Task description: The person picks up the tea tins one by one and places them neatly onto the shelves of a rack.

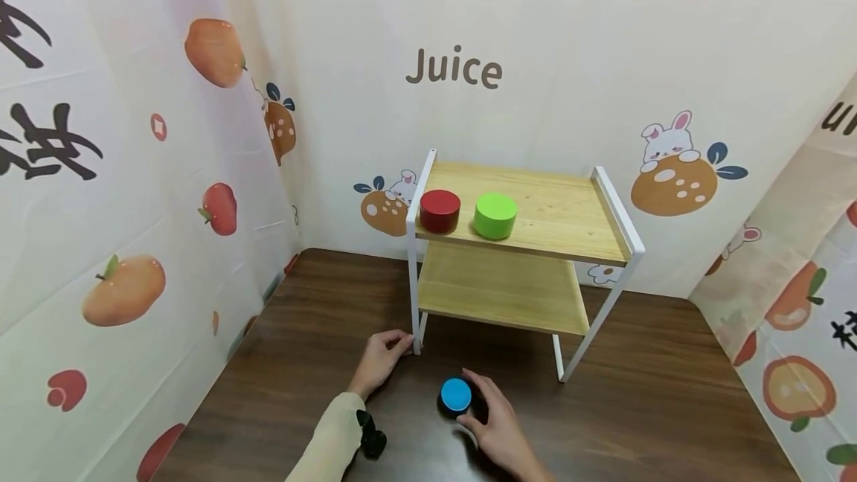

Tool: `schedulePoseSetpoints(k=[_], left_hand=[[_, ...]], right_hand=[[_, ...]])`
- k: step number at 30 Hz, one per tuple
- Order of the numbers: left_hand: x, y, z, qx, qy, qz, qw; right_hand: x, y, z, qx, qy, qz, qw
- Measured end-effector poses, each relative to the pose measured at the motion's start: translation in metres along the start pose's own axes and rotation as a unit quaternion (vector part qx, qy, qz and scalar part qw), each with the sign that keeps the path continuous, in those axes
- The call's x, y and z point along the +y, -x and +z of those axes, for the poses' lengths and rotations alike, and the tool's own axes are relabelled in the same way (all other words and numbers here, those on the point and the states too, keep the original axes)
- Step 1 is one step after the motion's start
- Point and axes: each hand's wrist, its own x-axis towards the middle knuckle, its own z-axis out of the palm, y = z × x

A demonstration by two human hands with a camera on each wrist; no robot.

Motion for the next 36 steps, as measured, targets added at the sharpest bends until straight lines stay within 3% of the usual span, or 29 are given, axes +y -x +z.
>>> schedulePoseSetpoints(k=[9, 28, 36], left_hand=[[-0.0005, 0.001, 0.0016, -0.012, 0.015, -0.002, 0.9998], [0.0008, -0.0024, -0.0011, -0.008, 0.0, 0.005, 1.0], [0.0066, 0.0014, 0.001, 0.004, -0.001, -0.014, 0.9999]], right_hand=[[0.0046, 0.005, 0.003, -0.017, -0.034, 0.032, 0.9987], [0.0043, 0.0024, 0.0089, 0.008, -0.035, 0.023, 0.9991], [0.0059, 0.0016, 0.0103, -0.003, -0.039, 0.038, 0.9985]])
